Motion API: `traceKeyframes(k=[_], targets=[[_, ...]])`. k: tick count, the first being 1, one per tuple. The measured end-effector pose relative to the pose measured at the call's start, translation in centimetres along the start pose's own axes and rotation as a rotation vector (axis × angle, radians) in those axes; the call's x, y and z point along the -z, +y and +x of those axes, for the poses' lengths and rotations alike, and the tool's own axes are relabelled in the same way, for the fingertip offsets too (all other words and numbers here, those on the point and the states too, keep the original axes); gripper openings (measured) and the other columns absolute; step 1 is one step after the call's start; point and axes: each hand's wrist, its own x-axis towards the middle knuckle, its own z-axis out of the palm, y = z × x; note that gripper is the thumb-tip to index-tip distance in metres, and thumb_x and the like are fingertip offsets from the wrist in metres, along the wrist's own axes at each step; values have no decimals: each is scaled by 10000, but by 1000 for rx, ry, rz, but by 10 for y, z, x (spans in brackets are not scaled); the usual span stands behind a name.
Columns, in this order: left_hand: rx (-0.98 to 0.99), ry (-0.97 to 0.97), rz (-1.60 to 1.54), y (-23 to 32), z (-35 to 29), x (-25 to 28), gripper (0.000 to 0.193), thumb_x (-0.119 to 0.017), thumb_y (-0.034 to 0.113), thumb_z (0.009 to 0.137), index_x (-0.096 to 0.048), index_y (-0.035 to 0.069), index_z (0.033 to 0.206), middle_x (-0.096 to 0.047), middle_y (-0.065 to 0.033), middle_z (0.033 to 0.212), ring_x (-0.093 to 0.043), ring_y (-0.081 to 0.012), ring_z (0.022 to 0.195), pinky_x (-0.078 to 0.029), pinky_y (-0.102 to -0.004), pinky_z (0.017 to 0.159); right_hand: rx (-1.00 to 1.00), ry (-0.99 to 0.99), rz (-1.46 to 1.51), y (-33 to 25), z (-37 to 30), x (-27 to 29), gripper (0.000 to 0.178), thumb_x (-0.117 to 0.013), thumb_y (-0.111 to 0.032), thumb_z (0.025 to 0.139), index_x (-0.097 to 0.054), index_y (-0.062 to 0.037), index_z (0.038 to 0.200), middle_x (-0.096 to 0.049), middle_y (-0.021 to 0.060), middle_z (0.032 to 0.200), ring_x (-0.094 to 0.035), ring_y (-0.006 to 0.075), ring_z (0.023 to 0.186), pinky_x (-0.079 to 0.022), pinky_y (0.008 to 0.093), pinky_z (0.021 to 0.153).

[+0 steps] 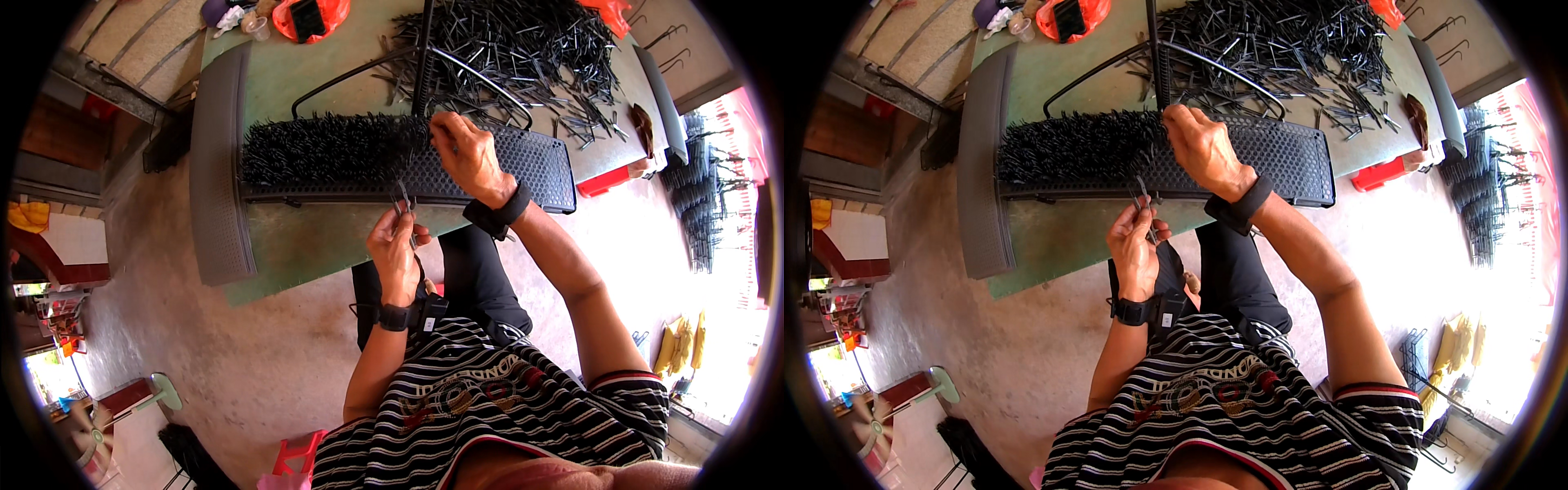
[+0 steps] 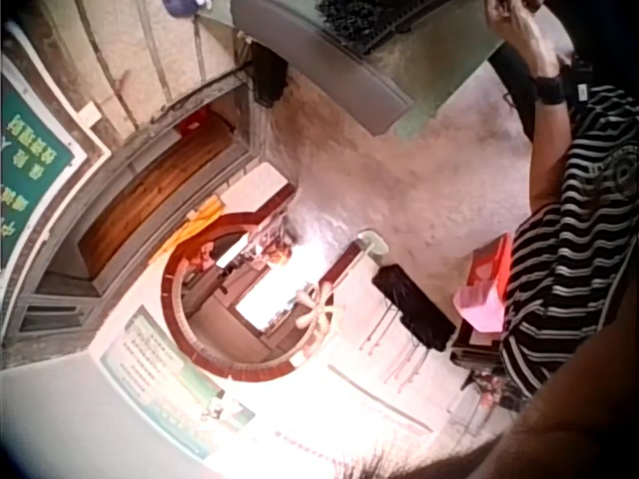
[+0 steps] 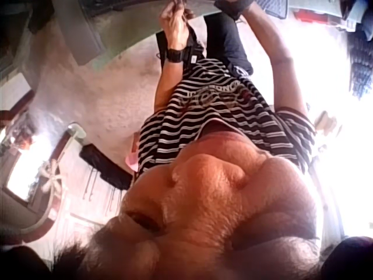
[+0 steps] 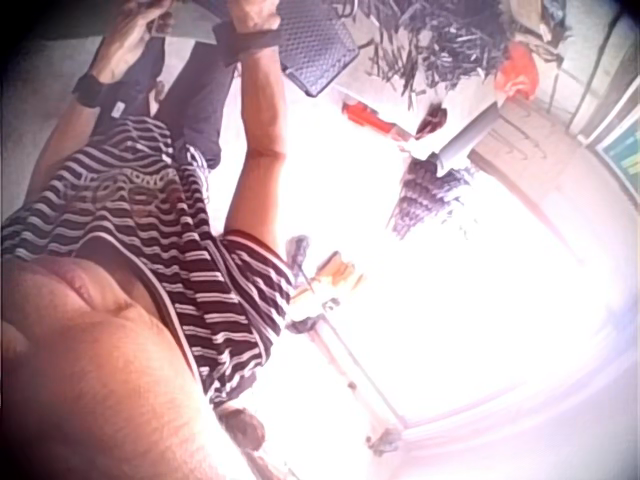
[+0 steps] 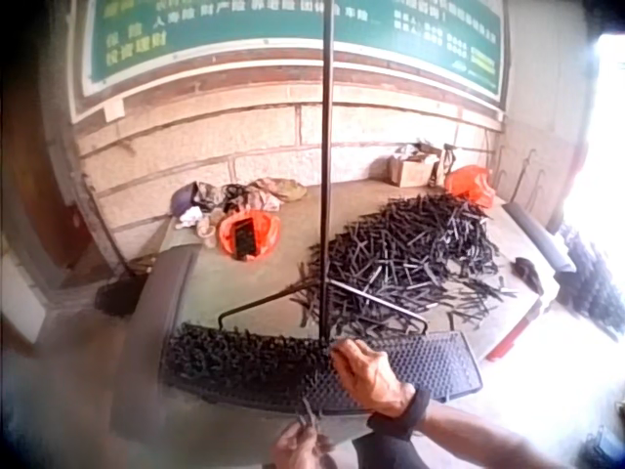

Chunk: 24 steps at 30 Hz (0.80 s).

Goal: The person inserts black plastic bristles into a perforated broom head base. They pick up bundles of bristles from a pile on the table and push them into the holes of the base, working methodically to fill the surface.

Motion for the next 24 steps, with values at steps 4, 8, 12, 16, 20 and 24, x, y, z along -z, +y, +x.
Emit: traceKeyframes(k=[4, 8, 12, 16, 20, 24], targets=[[0, 20, -26, 0, -2, 0, 183, -576, 90, 890, -610, 12, 1052, -593, -32, 841, -561, -134, 633, -482, -291, 570, -18, 34, 66, -2, -2, -1, 127, -575, 4, 820, -544, -14, 941, -586, 184, 758, -588, 382, 668, -477, 403, 539], [-16, 12, -37, 0, -2, -1, 186, -580, 89, 888, -609, 7, 1052, -593, -36, 834, -563, -137, 634, -484, -294, 569, -39, 65, 94, 0, -4, -2, 116, -575, 5, 818, -539, -12, 927, -594, 188, 772, -595, 382, 678, -483, 398, 542], [-21, 13, -50, 0, -2, 1, 179, -582, 92, 887, -611, 5, 1041, -592, -38, 828, -562, -139, 633, -483, -294, 567, -18, 48, 39, 0, -3, -1, 113, -573, 6, 817, -537, -12, 923, -592, 188, 770, -593, 385, 675, -484, 399, 542], [-29, 11, -62, 0, -1, 2, 169, -582, 94, 888, -614, 3, 1027, -589, -39, 823, -559, -140, 628, -481, -294, 562, -29, 79, 62, -1, -1, 0, 117, -574, 3, 817, -540, -18, 926, -580, 185, 752, -583, 388, 661, -473, 407, 529], [-29, 26, -59, 0, -1, 4, 163, -581, 89, 886, -615, 4, 1020, -590, -41, 824, -560, -142, 629, -482, -295, 563, 17, 17, -36, -1, -3, -1, 125, -577, 2, 814, -541, -24, 930, -548, 173, 708, -562, 388, 626, -454, 421, 509], [-19, 26, -51, 1, -2, 1, 159, -585, 86, 881, -613, 8, 1016, -591, -41, 827, -567, -144, 635, -484, -295, 566, 47, -57, -121, 7, -6, -3, 87, -568, -62, 836, -561, -41, 920, -530, 159, 679, -552, 375, 596, -441, 430, 491]])
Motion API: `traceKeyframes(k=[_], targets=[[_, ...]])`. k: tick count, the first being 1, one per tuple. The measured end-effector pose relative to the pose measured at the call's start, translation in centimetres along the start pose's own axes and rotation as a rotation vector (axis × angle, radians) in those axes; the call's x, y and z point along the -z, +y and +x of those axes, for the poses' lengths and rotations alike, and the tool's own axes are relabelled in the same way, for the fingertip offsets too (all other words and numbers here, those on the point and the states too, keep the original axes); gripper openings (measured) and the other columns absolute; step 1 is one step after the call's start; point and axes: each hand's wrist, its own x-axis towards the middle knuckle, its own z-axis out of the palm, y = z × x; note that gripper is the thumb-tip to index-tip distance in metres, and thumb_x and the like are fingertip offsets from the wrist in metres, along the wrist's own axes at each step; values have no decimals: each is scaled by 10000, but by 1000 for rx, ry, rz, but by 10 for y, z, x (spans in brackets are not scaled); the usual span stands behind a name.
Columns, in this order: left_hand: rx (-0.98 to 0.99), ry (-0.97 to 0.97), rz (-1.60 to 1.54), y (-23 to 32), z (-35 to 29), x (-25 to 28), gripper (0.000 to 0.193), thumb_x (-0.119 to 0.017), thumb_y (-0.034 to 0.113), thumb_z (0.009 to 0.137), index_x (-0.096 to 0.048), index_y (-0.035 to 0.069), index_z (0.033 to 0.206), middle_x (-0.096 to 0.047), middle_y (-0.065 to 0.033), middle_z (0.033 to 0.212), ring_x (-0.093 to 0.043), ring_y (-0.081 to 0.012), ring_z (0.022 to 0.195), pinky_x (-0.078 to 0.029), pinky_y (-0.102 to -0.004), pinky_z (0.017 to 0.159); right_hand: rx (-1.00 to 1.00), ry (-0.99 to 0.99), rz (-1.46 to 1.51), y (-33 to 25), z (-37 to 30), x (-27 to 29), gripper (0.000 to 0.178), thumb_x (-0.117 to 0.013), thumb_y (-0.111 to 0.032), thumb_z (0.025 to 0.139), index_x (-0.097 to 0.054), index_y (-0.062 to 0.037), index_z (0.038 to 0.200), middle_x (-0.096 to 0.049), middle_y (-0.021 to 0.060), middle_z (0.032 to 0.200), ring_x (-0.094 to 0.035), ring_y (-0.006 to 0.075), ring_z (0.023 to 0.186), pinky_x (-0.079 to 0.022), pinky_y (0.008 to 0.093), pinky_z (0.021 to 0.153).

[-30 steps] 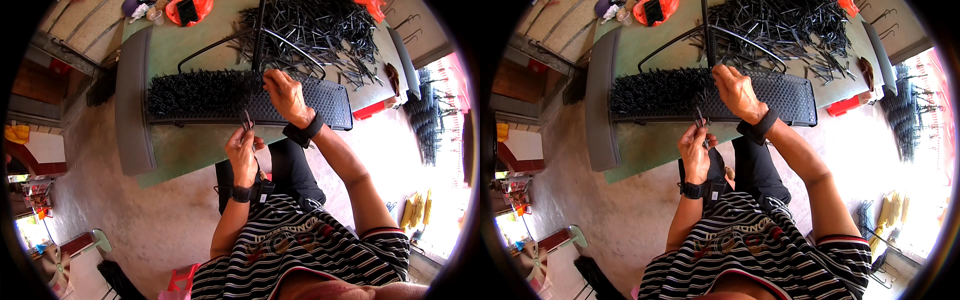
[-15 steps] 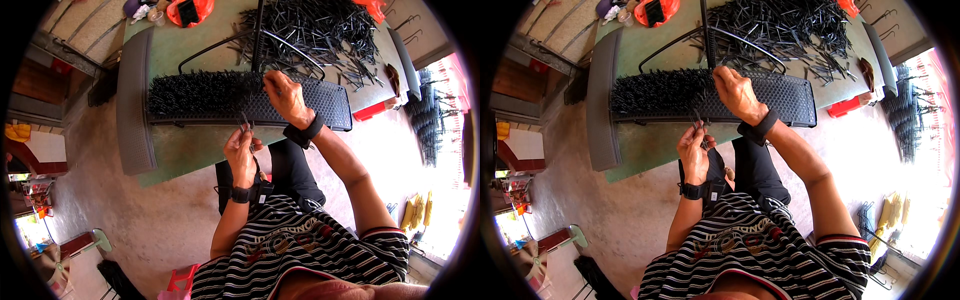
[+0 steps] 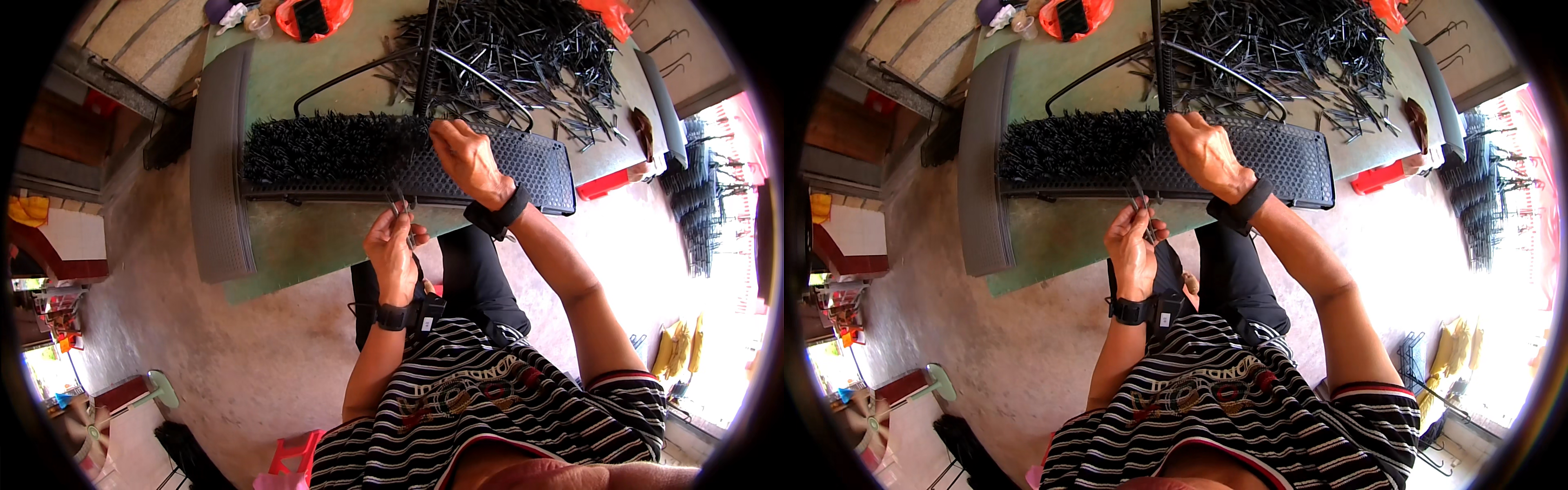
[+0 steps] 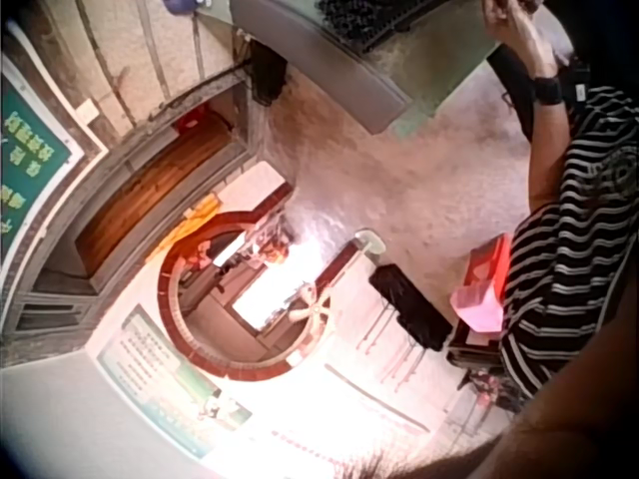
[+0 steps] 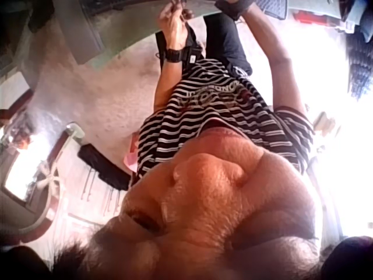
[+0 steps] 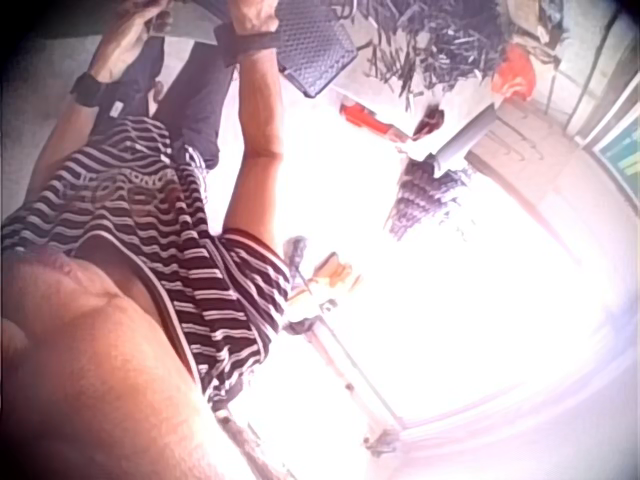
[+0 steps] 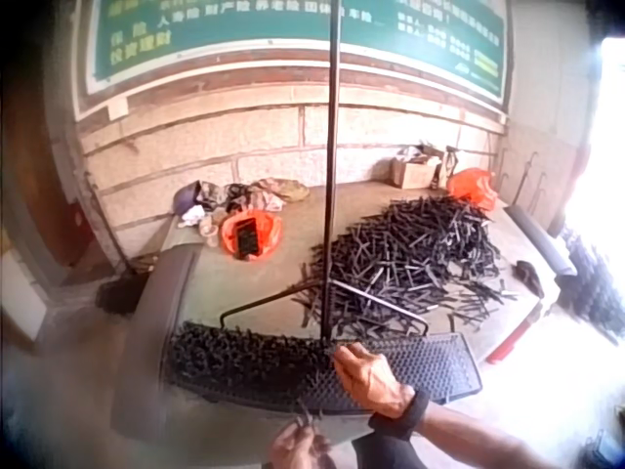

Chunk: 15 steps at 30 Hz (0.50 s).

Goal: The person inserts black plastic bristles into a perforated broom head base. They pick up bundles of bristles from a pile on the table and push them into the holes of the base, working methodically to fill the surface.

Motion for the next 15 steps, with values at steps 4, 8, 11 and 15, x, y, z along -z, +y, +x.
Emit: traceKeyframes(k=[4, 8, 11, 15], targets=[[24, -14, 18, 0, -2, -6, 159, -592, 81, 875, -609, 10, 1016, -600, -44, 829, -582, -148, 640, -490, -298, 577, -30, -85, -146, 1, -3, 2, 120, -592, -170, 836, -612, -53, 858, -560, 136, 665, -570, 346, 571, -450, 414, 485], [36, -66, 48, -6, -1, -12, 184, -592, 74, 873, -601, 5, 1042, -622, -55, 848, -609, -158, 658, -504, -294, 582, -255, -270, 111, -22, -17, 18, 196, -692, -189, 778, -656, -5, 834, -624, 112, 657, -613, 188, 546, -470, 305, 502], [30, -123, 40, -12, 0, -24, 214, -573, 63, 881, -593, 0, 1085, -632, -70, 882, -629, -173, 681, -524, -288, 584, -496, -352, 384, -27, -20, 28, 200, -683, -161, 768, -644, 32, 804, -648, 120, 659, -627, 143, 558, -476, 265, 495], [27, -102, 26, -14, 1, -27, 214, -546, 59, 895, -588, -10, 1094, -621, -86, 914, -626, -181, 678, -539, -308, 600, -580, -63, 495, -14, -6, 36, 123, -612, -52, 816, -568, 47, 874, -643, 124, 659, -640, 134, 561, -479, 250, 489]])
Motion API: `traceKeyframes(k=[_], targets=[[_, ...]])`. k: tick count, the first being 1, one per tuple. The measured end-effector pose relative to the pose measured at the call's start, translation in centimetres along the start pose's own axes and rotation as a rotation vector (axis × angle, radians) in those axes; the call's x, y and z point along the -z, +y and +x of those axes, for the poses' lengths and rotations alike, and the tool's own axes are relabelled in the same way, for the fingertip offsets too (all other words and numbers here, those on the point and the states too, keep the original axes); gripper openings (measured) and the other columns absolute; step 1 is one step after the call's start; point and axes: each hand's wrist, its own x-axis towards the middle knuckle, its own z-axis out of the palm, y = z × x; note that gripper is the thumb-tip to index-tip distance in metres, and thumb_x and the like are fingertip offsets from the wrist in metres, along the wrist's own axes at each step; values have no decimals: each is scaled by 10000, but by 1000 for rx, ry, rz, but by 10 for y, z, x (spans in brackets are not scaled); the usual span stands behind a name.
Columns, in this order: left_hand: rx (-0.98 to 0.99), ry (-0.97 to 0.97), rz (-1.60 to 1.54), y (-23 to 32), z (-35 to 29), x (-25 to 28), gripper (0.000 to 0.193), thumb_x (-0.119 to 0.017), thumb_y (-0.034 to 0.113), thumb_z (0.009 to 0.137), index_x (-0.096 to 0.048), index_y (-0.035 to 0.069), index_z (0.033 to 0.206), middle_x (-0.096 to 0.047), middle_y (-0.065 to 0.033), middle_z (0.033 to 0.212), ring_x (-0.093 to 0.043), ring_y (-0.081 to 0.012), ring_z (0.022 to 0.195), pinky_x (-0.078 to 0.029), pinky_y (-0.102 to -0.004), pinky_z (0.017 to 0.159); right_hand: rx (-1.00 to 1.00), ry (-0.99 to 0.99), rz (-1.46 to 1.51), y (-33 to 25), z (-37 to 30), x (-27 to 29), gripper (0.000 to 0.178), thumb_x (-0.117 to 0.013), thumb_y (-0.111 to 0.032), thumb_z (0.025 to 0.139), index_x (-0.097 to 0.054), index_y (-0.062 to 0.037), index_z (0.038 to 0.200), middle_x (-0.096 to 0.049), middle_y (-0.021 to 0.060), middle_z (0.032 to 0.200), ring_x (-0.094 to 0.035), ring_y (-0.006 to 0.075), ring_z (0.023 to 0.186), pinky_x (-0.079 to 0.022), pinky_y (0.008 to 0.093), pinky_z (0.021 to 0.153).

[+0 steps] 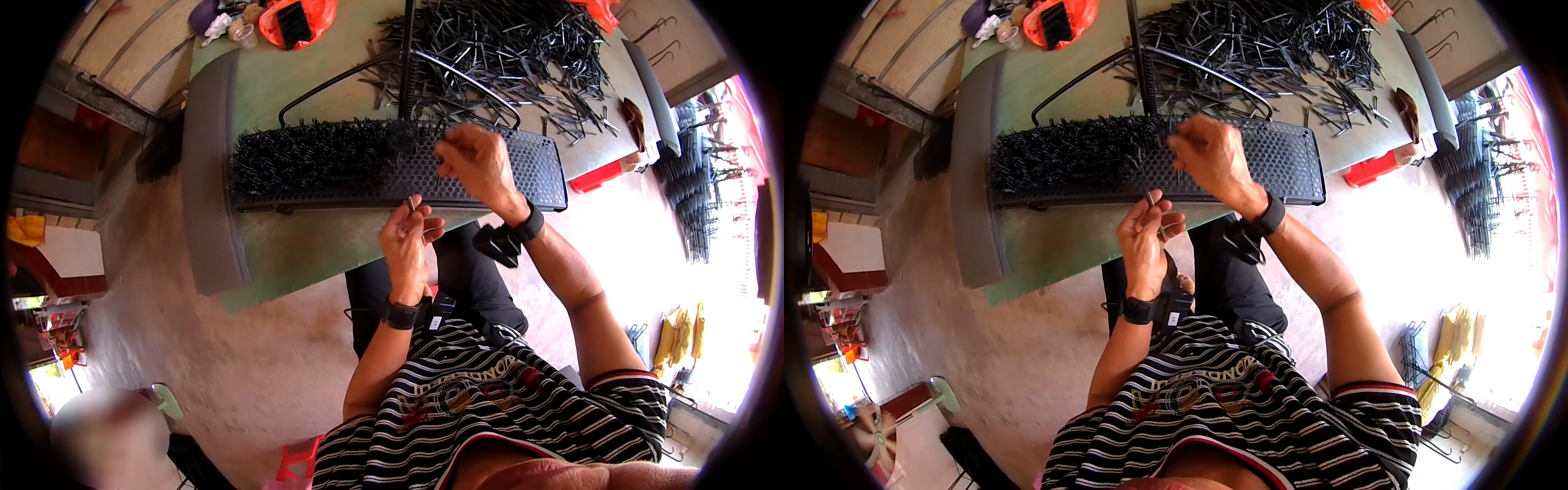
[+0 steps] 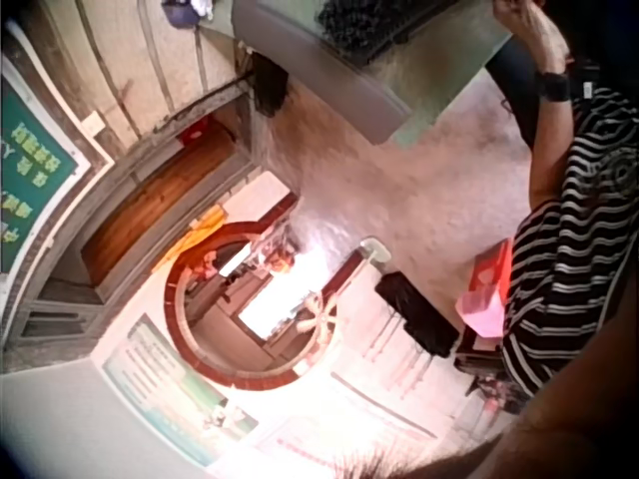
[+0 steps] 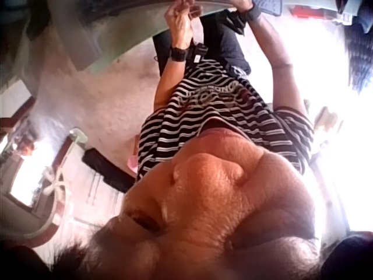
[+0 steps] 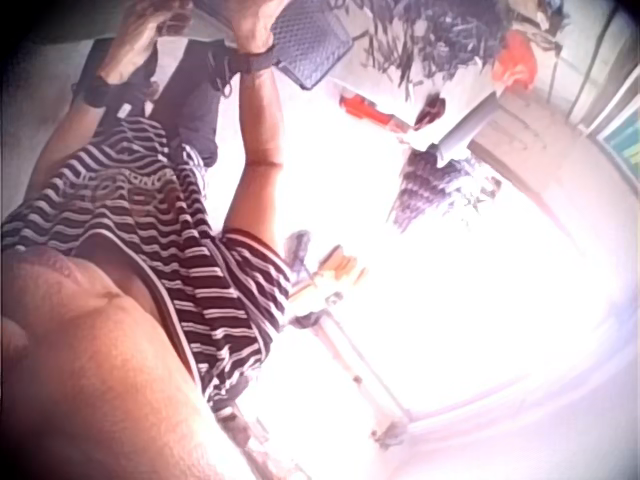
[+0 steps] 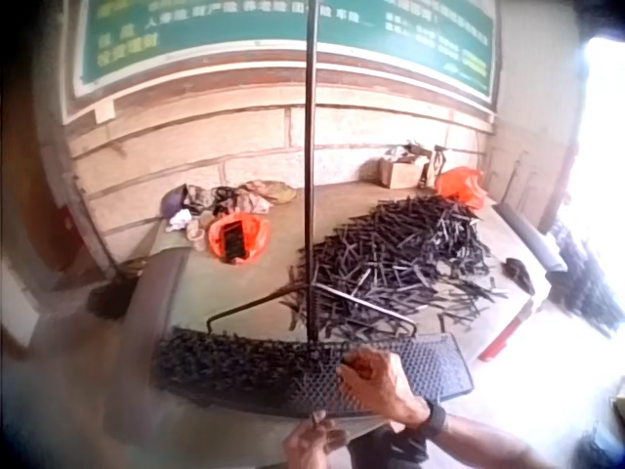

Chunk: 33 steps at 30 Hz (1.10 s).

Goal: The person inserts black plastic bristles into a perforated broom head base. They pick up bundles of bristles from a pile on the table and push them into the holes of the base, working methodically to fill the surface.

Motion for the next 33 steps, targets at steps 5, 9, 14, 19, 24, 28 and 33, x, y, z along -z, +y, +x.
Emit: traceKeyframes(k=[5, 9, 14, 19, 24, 28, 33], targets=[[-24, 4, 14, 0, 4, 10, 237, -531, 59, 904, -562, -42, 1116, -605, -86, 920, -608, -169, 680, -545, -322, 618, 248, 193, -153, 6, 22, 1, 209, -548, -14, 857, -463, -6, 1048, -637, 135, 673, -663, 208, 608, -486, 289, 509], [-20, -13, 13, 7, 2, 8, 249, -537, 55, 900, -552, -57, 1121, -607, -81, 891, -597, -154, 680, -541, -315, 621, 305, 169, -195, 29, 34, -3, 226, -534, -21, 871, -418, -24, 1066, -632, 137, 664, -655, 249, 598, -476, 315, 498], [-19, 4, 10, 6, 6, 11, 251, -551, 50, 892, -555, -54, 1121, -614, -81, 860, -596, -144, 676, -535, -305, 616, 280, 169, -191, 33, 36, -9, 170, -545, -36, 862, -458, -33, 1009, -620, 147, 665, -640, 288, 600, -479, 344, 508], [-18, 7, 32, 9, 6, 9, 247, -559, 39, 885, -560, -52, 1114, -618, -79, 855, -597, -147, 667, -533, -303, 612, 482, 64, -631, 41, 40, -5, 80, -588, -81, 817, -541, -31, 857, -599, 152, 691, -596, 351, 619, -472, 398, 531], [-38, -34, 59, 1, 8, 6, 242, -583, 29, 869, -577, -36, 1102, -620, -72, 863, -603, -155, 644, -536, -306, 601, 249, -93, -444, 14, 14, -5, 217, -701, -187, 770, -643, -10, 881, -644, 108, 719, -594, 173, 580, -472, 283, 547], [-21, -74, 43, -8, 8, -7, 265, -612, 35, 854, -581, -19, 1111, -616, -63, 878, -619, -163, 677, -539, -304, 612, 71, -343, -219, 8, -8, -1, 166, -658, -106, 798, -651, 23, 903, -642, 80, 680, -602, 81, 589, -473, 236, 536], [14, -96, 86, -5, 3, -13, 314, -633, 82, 851, -567, -8, 1145, -614, -63, 931, -634, -170, 777, -534, -279, 659, 185, 110, -144, 4, 13, 11, 113, -617, -36, 817, -564, 13, 904, -628, 137, 645, -635, 204, 556, -464, 283, 476]])
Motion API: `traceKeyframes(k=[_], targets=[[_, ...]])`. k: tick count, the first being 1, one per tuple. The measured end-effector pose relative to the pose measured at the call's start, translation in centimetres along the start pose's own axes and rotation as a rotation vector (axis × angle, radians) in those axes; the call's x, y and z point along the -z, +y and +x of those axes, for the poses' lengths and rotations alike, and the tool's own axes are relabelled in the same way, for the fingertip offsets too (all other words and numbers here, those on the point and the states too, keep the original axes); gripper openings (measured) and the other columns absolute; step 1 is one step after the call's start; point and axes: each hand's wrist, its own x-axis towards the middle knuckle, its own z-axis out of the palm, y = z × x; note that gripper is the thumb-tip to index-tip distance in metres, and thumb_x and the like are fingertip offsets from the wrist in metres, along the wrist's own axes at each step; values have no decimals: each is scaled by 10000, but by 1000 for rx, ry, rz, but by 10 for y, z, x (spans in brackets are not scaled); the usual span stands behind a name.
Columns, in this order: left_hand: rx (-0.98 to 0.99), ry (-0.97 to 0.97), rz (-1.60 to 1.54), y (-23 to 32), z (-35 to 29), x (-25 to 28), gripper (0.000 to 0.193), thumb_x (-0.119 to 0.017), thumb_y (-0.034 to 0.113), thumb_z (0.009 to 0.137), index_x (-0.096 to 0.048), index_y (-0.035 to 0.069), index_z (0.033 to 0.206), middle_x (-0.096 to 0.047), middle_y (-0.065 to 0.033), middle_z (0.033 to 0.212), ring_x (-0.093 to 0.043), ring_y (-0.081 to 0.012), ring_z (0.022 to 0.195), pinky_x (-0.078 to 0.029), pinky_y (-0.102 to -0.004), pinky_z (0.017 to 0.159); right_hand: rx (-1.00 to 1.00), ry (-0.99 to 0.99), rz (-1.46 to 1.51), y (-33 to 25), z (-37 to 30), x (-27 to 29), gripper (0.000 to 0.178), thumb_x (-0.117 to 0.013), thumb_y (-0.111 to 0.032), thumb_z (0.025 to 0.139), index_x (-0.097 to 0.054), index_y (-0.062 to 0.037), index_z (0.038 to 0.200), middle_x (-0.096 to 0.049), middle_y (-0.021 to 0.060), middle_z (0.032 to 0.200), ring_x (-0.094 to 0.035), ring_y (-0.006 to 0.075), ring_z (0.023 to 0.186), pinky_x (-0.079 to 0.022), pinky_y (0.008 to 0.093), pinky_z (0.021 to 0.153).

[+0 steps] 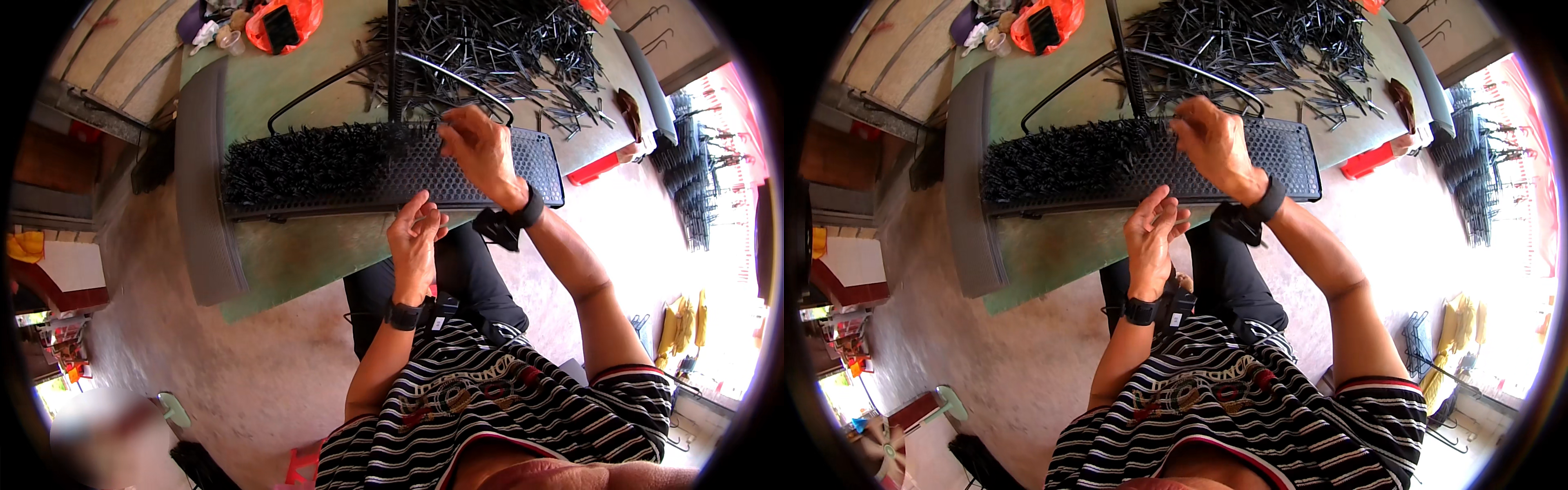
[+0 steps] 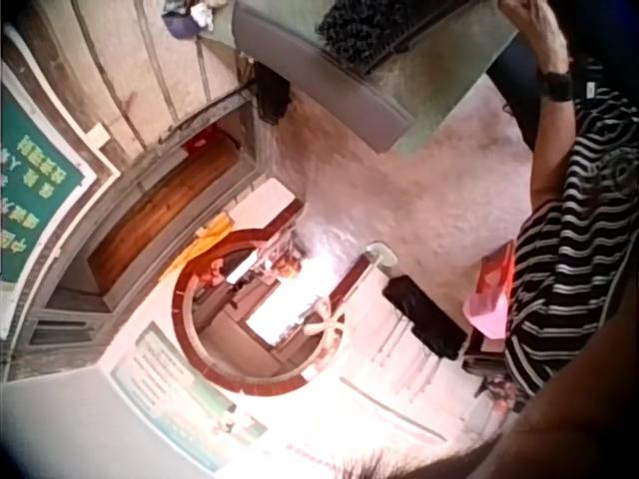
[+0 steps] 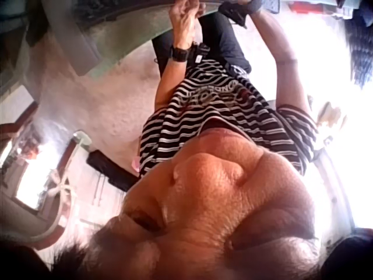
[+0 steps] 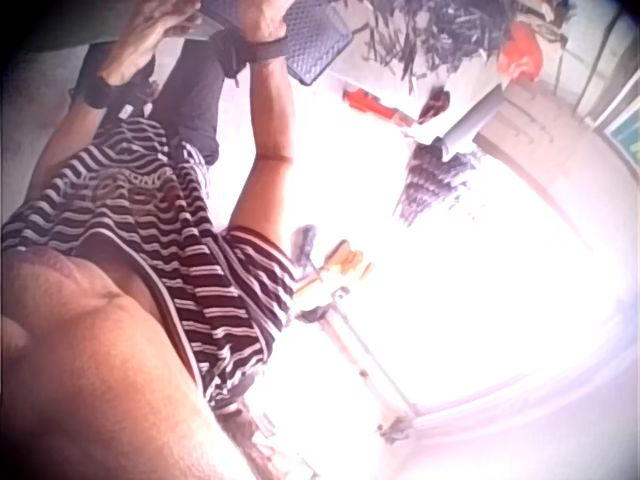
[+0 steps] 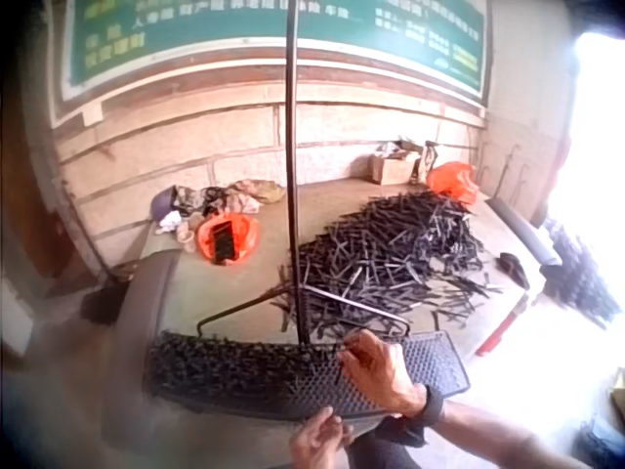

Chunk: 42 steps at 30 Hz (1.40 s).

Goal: The person inserts black plastic bristles into a perforated broom head base. They pick up bundles of bristles from a pile on the table and push them into the holes of the base, working methodically to fill the surface.

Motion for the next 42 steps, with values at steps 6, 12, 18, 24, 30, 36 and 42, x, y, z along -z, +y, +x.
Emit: traceKeyframes(k=[6, 12, 18, 24, 30, 36, 42], targets=[[66, -62, 118, 6, -2, 4, 303, -618, 115, 869, -566, -7, 1142, -613, -78, 937, -630, -162, 772, -521, -263, 676, 251, 64, -110, 30, 25, -9, 161, -601, -4, 827, -478, -13, 931, -610, 159, 697, -627, 323, 613, -470, 338, 494], [57, -48, 119, 7, 0, 13, 287, -601, 129, 880, -565, -15, 1127, -612, -80, 939, -624, -156, 762, -513, -258, 677, 262, -2, -203, 39, 27, -17, 98, -584, -46, 833, -509, -23, 892, -601, 153, 697, -606, 350, 618, -470, 376, 514], [63, -47, 141, 13, -2, 8, 264, -587, 100, 883, -566, -17, 1118, -607, -76, 932, -621, -147, 763, -513, -256, 678, 282, -178, -595, 33, 30, -12, 132, -605, -171, 799, -599, -44, 765, -581, 142, 751, -592, 352, 685, -483, 431, 594], [41, -141, 238, 17, -4, -2, 257, -615, 105, 870, -578, -15, 1095, -618, -54, 901, -621, -136, 734, -517, -251, 664, 234, -53, -313, -3, 24, 54, 109, -638, -101, 784, -656, -30, 864, -625, 125, 694, -619, 241, 585, -476, 328, 532], [-294, -246, 566, 7, 22, -27, 222, -606, 90, 875, -594, -38, 1055, -606, -19, 811, -584, -81, 671, -473, -204, 608, -87, 211, -404, 70, 32, 190, 351, -700, -258, 764, -634, -14, 1007, -661, 127, 790, -642, 203, 700, -510, 311, 643], [-459, -328, 750, 8, 64, -42, 176, -612, 54, 856, -628, -22, 1014, -584, 4, 703, -510, -33, 532, -407, -175, 465, -346, 210, -667, 145, 57, 278, 673, -687, -492, 722, -554, 12, 1146, -597, 198, 1032, -572, 295, 978, -457, 368, 847], [-489, -343, 859, -4, 81, -46, 142, -608, 30, 846, -644, -35, 967, -592, 5, 704, -499, -14, 581, -393, -173, 506, -448, 116, -650, 197, 117, 278, 807, -674, -616, 660, -548, 99, 1014, -569, 257, 1036, -544, 326, 1034, -437, 384, 864]])
